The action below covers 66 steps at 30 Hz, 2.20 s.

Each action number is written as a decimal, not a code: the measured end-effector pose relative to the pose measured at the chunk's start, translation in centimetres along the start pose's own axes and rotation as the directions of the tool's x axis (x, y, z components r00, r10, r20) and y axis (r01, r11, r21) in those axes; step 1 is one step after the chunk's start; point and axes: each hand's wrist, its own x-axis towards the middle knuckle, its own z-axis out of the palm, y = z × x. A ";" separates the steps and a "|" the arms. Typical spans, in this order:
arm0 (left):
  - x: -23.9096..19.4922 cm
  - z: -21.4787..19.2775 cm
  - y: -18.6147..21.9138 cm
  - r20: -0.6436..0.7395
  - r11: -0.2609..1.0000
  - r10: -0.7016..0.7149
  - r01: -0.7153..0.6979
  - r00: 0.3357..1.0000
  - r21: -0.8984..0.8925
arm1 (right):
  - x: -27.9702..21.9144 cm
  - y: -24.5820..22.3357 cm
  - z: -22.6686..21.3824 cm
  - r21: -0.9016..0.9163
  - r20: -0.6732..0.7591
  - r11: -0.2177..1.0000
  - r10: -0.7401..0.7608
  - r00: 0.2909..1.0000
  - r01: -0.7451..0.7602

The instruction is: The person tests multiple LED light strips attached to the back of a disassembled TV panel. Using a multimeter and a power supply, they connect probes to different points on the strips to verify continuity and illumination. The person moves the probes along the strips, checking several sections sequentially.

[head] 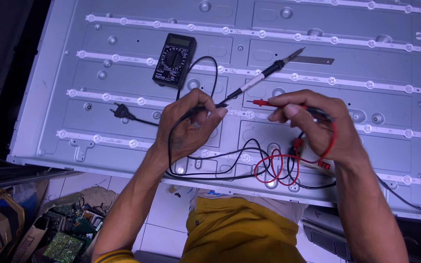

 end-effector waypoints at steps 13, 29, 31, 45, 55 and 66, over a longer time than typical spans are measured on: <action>-0.7 -1.5 -3.5 -0.081 0.985 -0.169 0.166 0.982 -0.042 | 2.3 0.4 1.8 -0.175 0.000 0.981 -0.082 0.997 0.081; -1.5 -3.0 -4.0 0.020 0.966 -0.256 0.255 0.967 0.042 | 3.7 0.3 3.9 -0.463 0.152 0.882 0.180 0.972 -0.091; -1.6 -2.7 -4.5 0.005 0.970 -0.241 0.241 0.971 0.032 | 3.8 0.2 3.9 -0.478 0.155 0.873 0.194 0.969 -0.099; -2.4 -4.4 -5.5 -0.161 0.960 -0.278 0.282 0.947 0.003 | 4.2 1.3 4.3 -0.612 0.156 0.776 0.308 0.939 -0.153; -4.1 -7.8 -5.7 -0.290 0.844 -0.471 0.521 0.833 0.128 | 5.3 0.1 7.0 -0.806 0.175 0.587 0.364 0.915 -0.079; -5.0 -9.8 -6.6 -0.415 0.749 -0.545 0.645 0.728 0.148 | 6.2 -1.0 8.2 -0.902 0.134 0.425 0.448 0.884 -0.079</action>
